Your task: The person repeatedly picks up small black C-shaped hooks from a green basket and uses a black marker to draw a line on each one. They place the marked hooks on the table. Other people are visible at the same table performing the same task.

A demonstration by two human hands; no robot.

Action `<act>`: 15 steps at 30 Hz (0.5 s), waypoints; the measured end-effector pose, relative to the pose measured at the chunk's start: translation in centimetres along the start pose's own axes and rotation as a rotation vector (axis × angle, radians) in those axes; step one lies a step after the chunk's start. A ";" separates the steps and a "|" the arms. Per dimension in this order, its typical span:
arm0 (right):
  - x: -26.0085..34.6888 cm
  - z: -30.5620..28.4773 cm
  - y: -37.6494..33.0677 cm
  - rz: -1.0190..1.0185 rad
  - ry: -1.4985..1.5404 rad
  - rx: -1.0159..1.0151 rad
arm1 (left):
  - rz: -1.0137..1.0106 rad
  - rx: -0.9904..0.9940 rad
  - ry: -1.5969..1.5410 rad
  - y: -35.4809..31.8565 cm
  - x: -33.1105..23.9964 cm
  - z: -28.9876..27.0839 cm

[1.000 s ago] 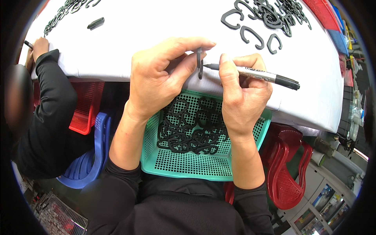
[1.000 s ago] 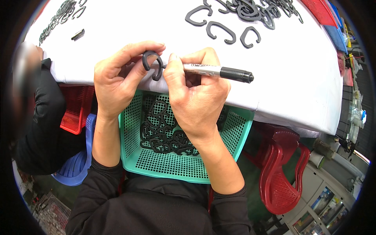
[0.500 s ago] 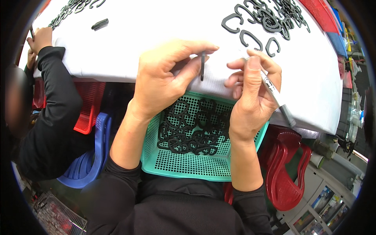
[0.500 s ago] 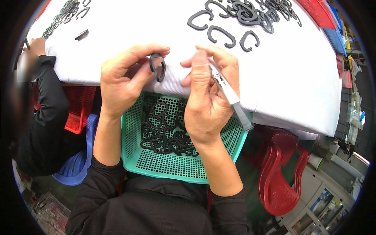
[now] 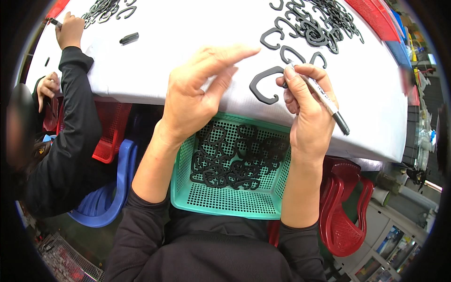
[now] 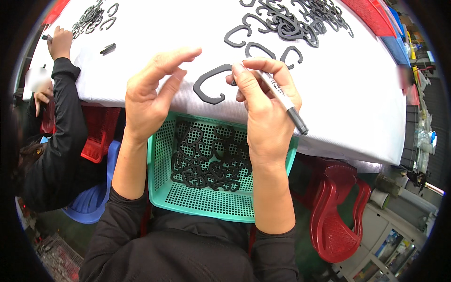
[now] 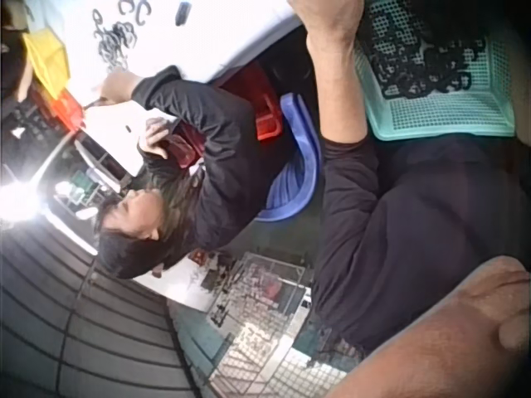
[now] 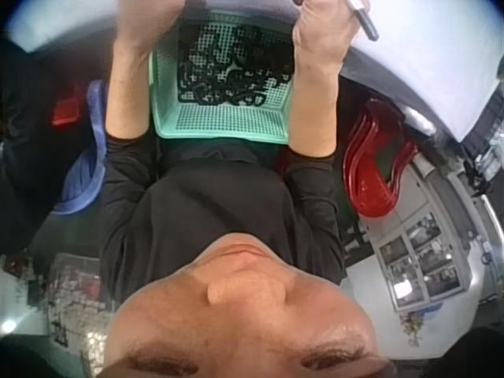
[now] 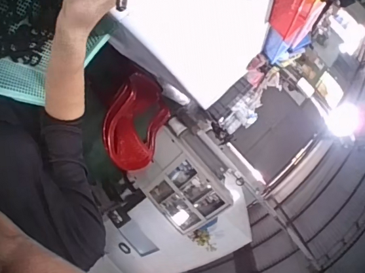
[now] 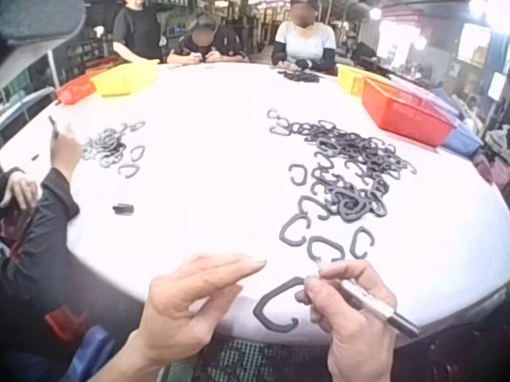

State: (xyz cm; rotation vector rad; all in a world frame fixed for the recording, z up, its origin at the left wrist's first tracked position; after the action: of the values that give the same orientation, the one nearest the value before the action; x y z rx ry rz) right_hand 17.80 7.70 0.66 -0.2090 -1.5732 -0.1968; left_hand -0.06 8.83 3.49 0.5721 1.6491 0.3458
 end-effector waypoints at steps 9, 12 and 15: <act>1.1 0.3 -0.3 -0.083 -0.093 -0.024 | 0.076 0.009 -0.067 -0.1 -1.2 0.6; 1.6 -1.8 -0.6 -0.270 -0.226 -0.201 | -0.111 -0.035 0.071 -0.4 0.9 0.5; 1.0 -1.1 -1.1 -0.202 -0.188 -0.141 | -0.209 -0.084 0.105 -1.1 2.1 0.0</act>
State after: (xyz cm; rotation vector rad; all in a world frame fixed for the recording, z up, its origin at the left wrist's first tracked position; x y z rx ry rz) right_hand 18.57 6.38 1.65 -0.1819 -1.7689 -0.4583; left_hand -0.40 9.07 1.16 0.3196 1.7687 0.2941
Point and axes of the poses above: each hand's wrist, its own y-axis towards the middle knuckle, its own z-axis out of the palm, x = y × z, the point moved 10 cm from there along y, towards the middle knuckle, and after that the axes turned 9 degrees about -y, right-handed, at the moved point
